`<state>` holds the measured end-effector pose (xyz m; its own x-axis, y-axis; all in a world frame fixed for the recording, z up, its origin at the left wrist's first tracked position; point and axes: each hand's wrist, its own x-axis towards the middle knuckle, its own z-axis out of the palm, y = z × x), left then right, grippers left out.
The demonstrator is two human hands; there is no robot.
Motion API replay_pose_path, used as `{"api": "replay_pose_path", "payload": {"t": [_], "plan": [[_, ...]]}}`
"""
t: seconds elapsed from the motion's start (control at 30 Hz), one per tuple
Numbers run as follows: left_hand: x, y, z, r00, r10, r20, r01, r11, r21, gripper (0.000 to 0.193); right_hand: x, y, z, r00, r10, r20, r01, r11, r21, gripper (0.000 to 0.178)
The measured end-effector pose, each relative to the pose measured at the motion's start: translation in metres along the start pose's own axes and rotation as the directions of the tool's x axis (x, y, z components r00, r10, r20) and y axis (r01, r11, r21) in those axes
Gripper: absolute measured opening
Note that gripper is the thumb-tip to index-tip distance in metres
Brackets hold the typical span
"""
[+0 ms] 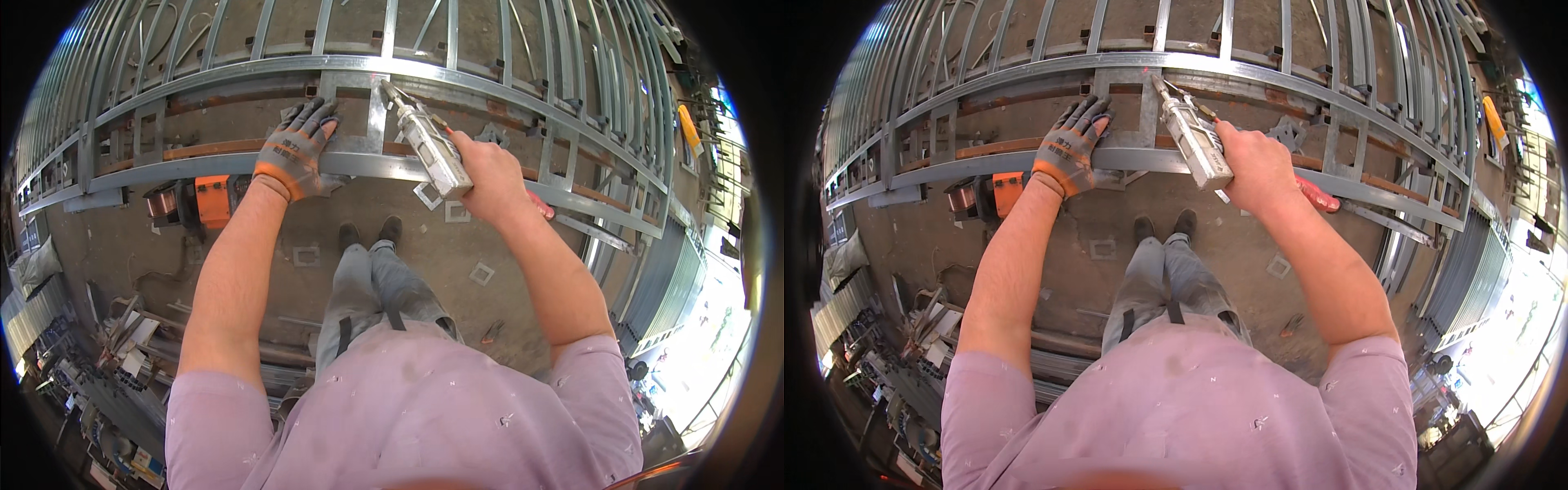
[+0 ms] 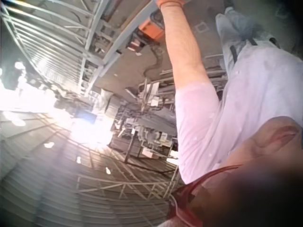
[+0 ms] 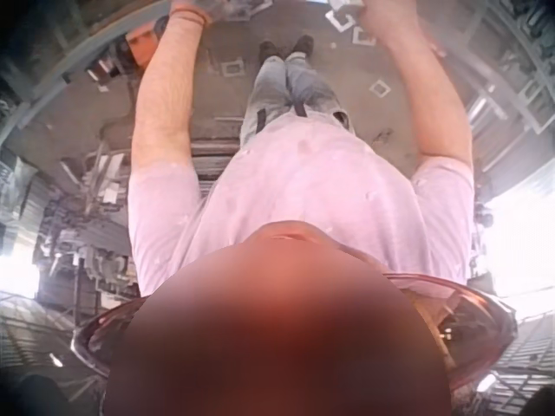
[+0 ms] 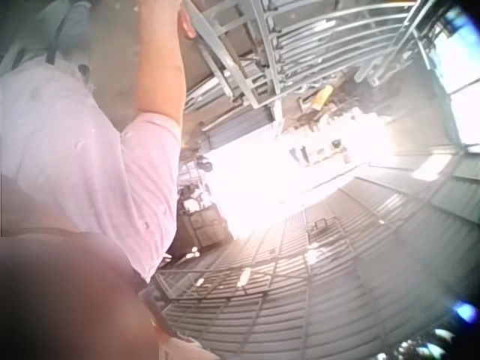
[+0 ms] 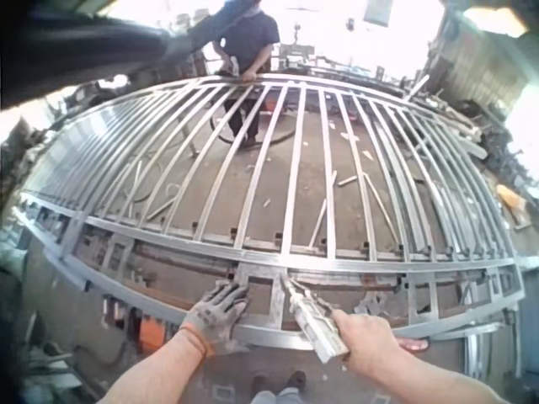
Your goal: The person welds joints on a large metal frame using a handheld welding tool. They move along the frame, applying welds to multiple intersections while wearing gloves and protective eyewear.
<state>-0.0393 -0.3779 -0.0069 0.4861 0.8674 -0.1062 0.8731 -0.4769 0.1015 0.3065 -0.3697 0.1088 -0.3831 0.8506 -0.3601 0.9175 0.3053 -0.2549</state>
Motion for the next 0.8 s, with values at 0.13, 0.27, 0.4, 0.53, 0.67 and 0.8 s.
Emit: {"api": "replay_pose_path", "payload": {"t": [0.13,0.27,0.4,0.53,0.67,0.8], "plan": [[-0.001,-0.002,0.008,0.999,0.005,-0.036,-0.006,1.000,-0.016,0.106,0.005,-0.004,0.004,1.000,0.011,-0.007,-0.011,1.000,-0.023,0.060],[0.001,-0.001,0.007,0.999,-0.009,-0.040,0.007,0.999,-0.036,0.109,0.007,-0.006,0.007,0.999,0.013,-0.037,-0.014,0.999,-0.030,0.061],[0.001,0.000,0.004,0.999,0.005,-0.048,-0.006,1.000,-0.019,0.111,0.011,-0.009,0.010,0.999,0.036,-0.027,-0.037,0.998,-0.042,0.061],[0.003,-0.001,0.002,0.999,-0.007,-0.031,0.006,0.999,-0.033,0.110,0.012,-0.014,0.008,0.995,0.095,-0.005,-0.095,0.994,-0.055,0.060],[0.002,-0.001,0.001,1.000,0.004,-0.019,-0.005,0.999,-0.039,0.111,0.010,-0.017,0.010,0.995,0.092,-0.042,-0.094,0.995,-0.038,0.053],[0.003,-0.001,0.001,1.000,0.003,-0.020,-0.004,1.000,-0.029,0.098,0.012,-0.025,0.007,0.990,0.139,-0.004,-0.139,0.987,-0.078,0.056]]}}
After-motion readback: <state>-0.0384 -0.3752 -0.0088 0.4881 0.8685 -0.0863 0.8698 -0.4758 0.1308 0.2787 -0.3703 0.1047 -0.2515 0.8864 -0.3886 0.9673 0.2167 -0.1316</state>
